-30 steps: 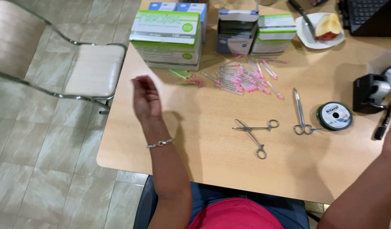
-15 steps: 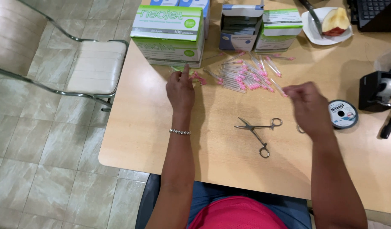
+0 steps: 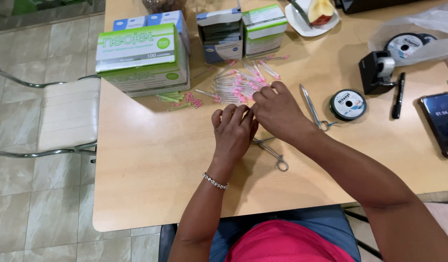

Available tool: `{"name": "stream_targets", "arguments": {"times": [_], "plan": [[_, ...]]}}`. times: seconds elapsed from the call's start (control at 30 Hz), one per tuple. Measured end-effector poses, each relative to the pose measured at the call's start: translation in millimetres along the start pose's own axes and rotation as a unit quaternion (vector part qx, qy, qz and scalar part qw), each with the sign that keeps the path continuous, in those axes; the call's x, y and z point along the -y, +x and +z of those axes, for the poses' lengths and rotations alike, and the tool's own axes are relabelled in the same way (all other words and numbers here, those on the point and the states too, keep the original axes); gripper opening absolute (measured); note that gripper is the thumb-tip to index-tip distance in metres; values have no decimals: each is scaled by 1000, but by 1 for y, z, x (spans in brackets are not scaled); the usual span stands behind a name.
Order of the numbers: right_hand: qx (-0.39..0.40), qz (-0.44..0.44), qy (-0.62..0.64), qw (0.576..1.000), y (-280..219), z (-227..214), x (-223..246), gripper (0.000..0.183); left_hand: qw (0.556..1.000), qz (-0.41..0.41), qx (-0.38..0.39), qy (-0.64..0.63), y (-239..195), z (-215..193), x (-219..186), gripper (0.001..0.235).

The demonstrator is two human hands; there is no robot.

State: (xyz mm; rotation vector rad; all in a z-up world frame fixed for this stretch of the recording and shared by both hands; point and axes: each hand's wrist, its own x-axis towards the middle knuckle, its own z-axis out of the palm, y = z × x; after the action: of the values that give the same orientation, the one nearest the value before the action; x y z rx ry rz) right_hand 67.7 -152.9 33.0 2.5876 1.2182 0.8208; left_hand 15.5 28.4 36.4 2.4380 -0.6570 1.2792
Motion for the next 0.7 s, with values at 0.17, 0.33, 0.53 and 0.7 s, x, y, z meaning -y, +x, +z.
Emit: {"name": "stream_targets", "arguments": {"times": [0.17, 0.33, 0.53, 0.7], "plan": [[-31, -43, 10, 999, 11, -29, 2, 14, 1000, -2, 16, 0, -11, 10, 11, 9], [-27, -53, 11, 998, 19, -62, 2, 17, 999, -11, 38, -31, -14, 3, 12, 10], [-19, 125, 190, 974, 27, -149, -4, 40, 812, -407, 109, -403, 4, -17, 8, 14], [-2, 275, 515, 812, 10, -162, 21, 59, 468, -599, 52, -648, 1, -13, 17, 28]]}}
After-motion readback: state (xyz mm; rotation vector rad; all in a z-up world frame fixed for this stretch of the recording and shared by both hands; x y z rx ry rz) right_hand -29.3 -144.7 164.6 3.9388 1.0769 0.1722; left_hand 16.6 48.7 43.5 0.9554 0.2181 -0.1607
